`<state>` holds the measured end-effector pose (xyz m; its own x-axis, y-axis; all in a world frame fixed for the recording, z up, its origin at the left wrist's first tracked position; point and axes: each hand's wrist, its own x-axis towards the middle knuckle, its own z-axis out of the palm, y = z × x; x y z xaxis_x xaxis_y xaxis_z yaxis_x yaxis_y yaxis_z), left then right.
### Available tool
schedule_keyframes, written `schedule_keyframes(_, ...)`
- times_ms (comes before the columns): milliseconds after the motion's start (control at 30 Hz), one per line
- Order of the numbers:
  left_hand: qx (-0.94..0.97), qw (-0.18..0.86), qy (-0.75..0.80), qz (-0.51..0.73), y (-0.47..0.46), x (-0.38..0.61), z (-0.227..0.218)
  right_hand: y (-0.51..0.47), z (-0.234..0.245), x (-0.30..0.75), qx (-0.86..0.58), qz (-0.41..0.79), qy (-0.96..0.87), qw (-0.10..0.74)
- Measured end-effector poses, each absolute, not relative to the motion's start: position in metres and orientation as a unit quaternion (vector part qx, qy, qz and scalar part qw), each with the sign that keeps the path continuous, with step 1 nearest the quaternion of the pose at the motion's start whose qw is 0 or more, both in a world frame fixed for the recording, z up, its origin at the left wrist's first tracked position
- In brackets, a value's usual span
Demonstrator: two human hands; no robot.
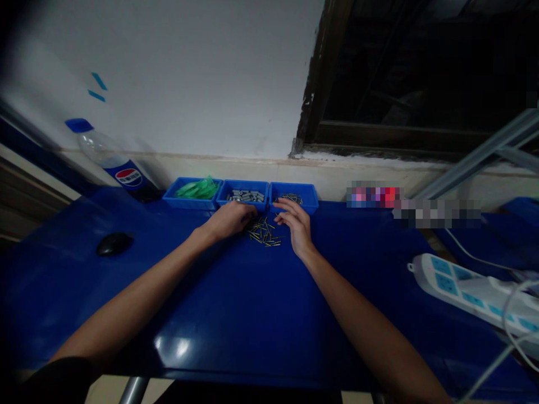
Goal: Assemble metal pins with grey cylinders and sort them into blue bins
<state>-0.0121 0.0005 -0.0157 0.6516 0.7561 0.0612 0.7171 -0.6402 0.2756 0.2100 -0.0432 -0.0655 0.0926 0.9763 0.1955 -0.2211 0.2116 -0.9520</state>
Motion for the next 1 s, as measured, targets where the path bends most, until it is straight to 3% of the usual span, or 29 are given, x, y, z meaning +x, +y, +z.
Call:
schedule_keyframes(300,0.909,0.078,0.406,0.053,-0.006,-0.008,-0.007,-0.045,-0.062,0.209,-0.395,0.486,-0.468,0.623)
schedule_keyframes(733,0.891,0.215,0.325,0.232,-0.004,-0.004,0.000,-0.046,-0.062,0.209,-0.397,0.484,-0.478,0.616)
schedule_keyframes(1000,0.812,0.316,0.356,0.337,-0.004,-0.004,-0.004,-0.048,-0.063,0.209,-0.369,0.506,-0.552,0.551)
